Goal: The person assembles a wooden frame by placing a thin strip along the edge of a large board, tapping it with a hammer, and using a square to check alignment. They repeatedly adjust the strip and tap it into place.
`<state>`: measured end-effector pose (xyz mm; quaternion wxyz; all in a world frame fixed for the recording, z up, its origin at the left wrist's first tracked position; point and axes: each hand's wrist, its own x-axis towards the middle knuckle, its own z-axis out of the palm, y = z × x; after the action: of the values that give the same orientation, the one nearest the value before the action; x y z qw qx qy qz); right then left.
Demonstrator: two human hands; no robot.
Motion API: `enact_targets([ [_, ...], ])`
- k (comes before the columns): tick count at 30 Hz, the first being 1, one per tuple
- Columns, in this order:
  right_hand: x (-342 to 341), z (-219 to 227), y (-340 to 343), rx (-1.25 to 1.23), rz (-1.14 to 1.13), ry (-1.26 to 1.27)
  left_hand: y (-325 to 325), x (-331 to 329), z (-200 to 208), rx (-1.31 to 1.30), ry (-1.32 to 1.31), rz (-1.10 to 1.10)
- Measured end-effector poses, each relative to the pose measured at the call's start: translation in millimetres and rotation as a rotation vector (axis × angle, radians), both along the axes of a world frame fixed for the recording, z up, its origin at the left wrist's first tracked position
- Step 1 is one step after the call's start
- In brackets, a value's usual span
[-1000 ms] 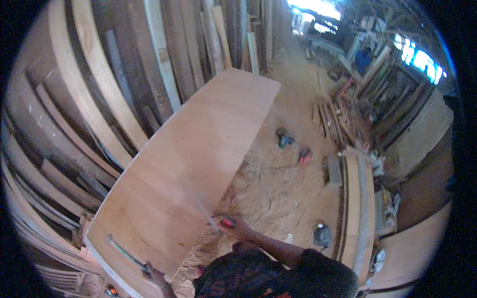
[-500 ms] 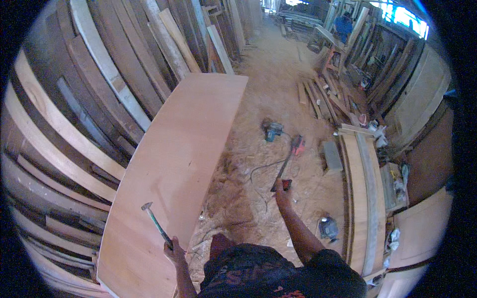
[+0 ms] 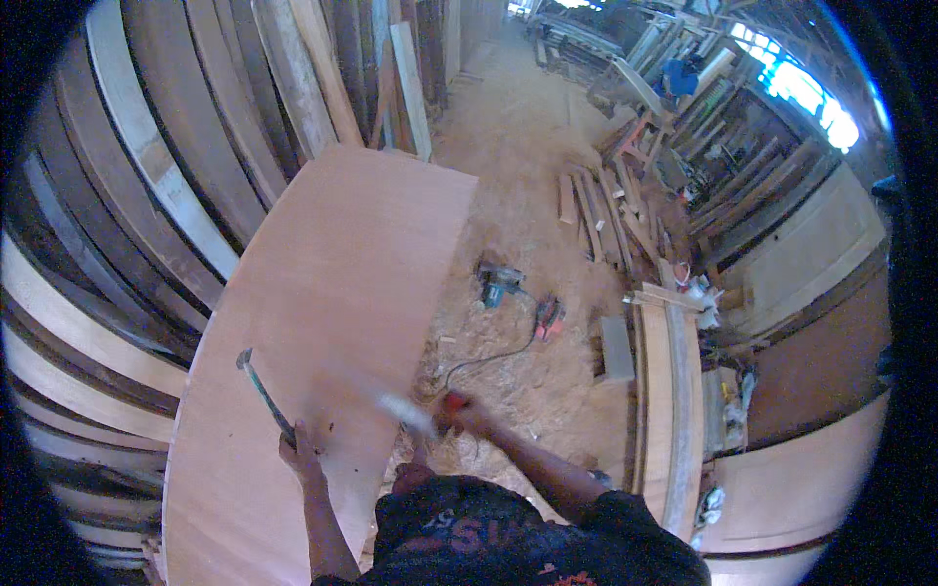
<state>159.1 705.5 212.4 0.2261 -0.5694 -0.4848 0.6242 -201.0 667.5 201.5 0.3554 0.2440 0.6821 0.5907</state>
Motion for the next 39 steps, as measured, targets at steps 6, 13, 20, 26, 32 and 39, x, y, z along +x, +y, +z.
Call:
enact_targets([
  [6,146.7,7.9,128.2,0.689,-1.074,-0.027,17.6,-8.7,2.0,-0.179,0.004,0.032],
  [13,70.1,35.9,126.3,0.457,-0.406,0.190,23.0,-4.4,11.0,-0.187,-0.034,0.139],
  [20,61.3,-50.3,223.1,0.253,-0.036,0.033,13.0,-0.4,2.3,-0.120,0.078,0.201],
  [26,264.2,-1.0,397.3,0.555,-0.764,-0.235,26.6,30.2,-18.8,-0.167,0.020,0.372],
  [32,256.9,25.7,426.6,0.592,-0.586,-0.488,123.6,94.1,-51.6,-0.046,-0.134,0.689],
  [39,125.1,-13.1,394.9,0.303,0.494,0.155,193.5,150.6,-39.2,-0.176,0.153,0.558],
])
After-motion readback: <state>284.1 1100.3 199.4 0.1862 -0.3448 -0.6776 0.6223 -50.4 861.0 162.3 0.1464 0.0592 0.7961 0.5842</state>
